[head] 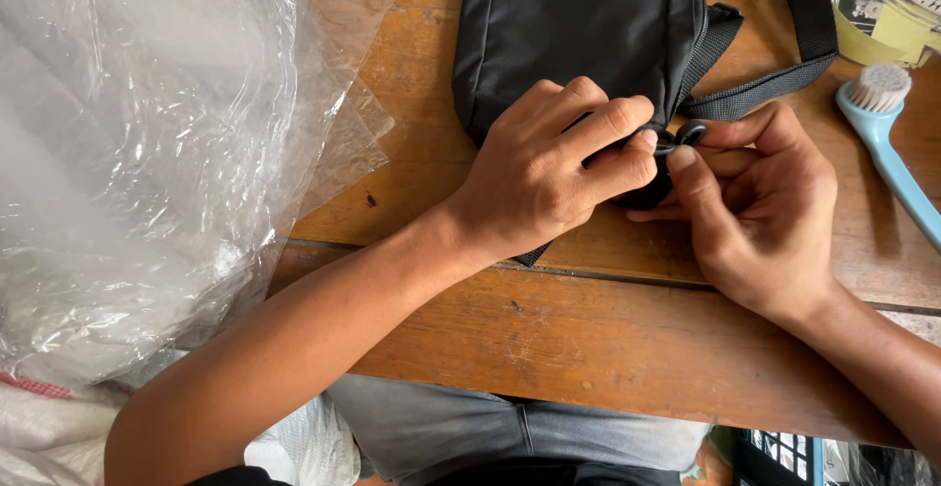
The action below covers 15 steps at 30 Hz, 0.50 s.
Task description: The person attaches a strap to a black bag using a metal clasp, then places a sticker inside the bag. They use a brush to clean the bag's surface and attach a small chain to the zipper pull.
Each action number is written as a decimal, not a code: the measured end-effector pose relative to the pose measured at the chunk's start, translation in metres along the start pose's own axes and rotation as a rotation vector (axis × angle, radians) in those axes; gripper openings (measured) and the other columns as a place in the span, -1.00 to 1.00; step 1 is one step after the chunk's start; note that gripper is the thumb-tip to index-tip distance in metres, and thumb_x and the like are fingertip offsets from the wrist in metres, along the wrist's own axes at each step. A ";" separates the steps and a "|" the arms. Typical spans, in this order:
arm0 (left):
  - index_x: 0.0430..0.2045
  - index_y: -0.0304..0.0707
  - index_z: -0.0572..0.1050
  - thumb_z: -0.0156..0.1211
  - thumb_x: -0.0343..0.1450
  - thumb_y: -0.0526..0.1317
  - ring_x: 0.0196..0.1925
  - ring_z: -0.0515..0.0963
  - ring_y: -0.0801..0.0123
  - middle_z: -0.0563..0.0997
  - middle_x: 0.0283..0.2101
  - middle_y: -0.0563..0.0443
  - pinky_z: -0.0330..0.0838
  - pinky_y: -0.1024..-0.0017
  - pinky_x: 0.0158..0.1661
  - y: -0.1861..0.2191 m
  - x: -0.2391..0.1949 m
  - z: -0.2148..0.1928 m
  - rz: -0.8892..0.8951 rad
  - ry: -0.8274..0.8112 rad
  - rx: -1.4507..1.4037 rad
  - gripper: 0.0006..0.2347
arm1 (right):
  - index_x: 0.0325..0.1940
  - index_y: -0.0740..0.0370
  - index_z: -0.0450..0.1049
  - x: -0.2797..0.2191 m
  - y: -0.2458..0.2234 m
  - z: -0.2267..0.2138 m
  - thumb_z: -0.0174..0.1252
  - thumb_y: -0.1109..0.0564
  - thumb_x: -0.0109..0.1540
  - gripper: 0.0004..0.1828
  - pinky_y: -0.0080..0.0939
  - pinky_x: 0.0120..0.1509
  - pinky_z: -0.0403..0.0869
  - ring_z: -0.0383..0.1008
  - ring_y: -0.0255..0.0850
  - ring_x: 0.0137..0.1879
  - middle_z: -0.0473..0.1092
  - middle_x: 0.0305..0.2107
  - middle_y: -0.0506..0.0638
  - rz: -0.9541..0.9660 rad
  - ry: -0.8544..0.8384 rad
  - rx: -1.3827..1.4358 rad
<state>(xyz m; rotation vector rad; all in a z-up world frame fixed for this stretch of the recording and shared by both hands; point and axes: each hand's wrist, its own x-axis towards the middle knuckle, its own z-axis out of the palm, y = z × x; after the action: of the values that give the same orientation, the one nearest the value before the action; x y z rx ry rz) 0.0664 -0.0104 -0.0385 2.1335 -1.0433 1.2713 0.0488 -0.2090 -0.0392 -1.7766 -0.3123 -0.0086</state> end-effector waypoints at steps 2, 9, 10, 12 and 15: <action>-0.50 -0.24 0.42 0.08 0.53 -0.46 -0.33 0.45 0.21 0.52 -0.19 -0.03 0.31 0.29 -0.35 0.000 0.000 0.000 0.003 0.013 -0.010 -0.82 | -0.03 0.35 0.12 -0.001 0.000 0.000 0.05 0.32 0.44 -0.80 -0.11 -0.21 0.78 0.61 -0.07 -0.27 0.33 -0.34 0.17 0.022 0.001 0.015; -0.47 -0.31 0.43 0.06 0.53 -0.45 -0.36 0.41 0.21 0.53 -0.21 -0.03 0.28 0.30 -0.37 0.000 0.000 0.001 0.007 0.022 -0.055 -0.85 | 0.01 0.30 0.12 -0.004 0.003 0.001 0.07 0.29 0.43 -0.78 -0.07 -0.17 0.81 0.56 -0.18 -0.31 0.29 -0.39 0.07 0.006 0.017 0.076; -0.44 -0.33 0.44 0.08 0.53 -0.44 -0.37 0.40 0.20 0.54 -0.21 -0.04 0.28 0.29 -0.37 0.000 -0.001 0.001 0.007 0.021 -0.062 -0.87 | 0.01 0.29 0.11 -0.005 0.004 0.002 0.05 0.29 0.44 -0.78 -0.07 -0.16 0.81 0.54 -0.22 -0.33 0.27 -0.39 0.05 -0.012 0.006 0.077; -0.41 -0.33 0.47 0.11 0.53 -0.42 -0.36 0.42 0.21 0.54 -0.21 -0.04 0.29 0.30 -0.37 0.000 -0.004 0.003 0.001 0.015 -0.058 -0.89 | 0.01 0.30 0.10 -0.005 0.004 0.003 0.05 0.30 0.44 -0.77 -0.09 -0.18 0.80 0.54 -0.20 -0.35 0.28 -0.43 0.06 -0.018 0.008 0.067; -0.36 -0.32 0.51 0.11 0.54 -0.42 -0.36 0.43 0.19 0.54 -0.22 -0.07 0.30 0.30 -0.38 -0.001 -0.009 0.006 0.006 0.005 -0.052 -0.91 | 0.01 0.31 0.07 -0.006 0.002 0.005 0.04 0.31 0.45 -0.76 -0.12 -0.21 0.78 0.57 -0.15 -0.37 0.33 -0.49 0.11 -0.026 0.001 0.049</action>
<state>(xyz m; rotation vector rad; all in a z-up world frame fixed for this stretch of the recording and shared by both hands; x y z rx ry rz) 0.0674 -0.0106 -0.0487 2.0888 -1.0701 1.2380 0.0427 -0.2059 -0.0435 -1.7235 -0.3322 -0.0196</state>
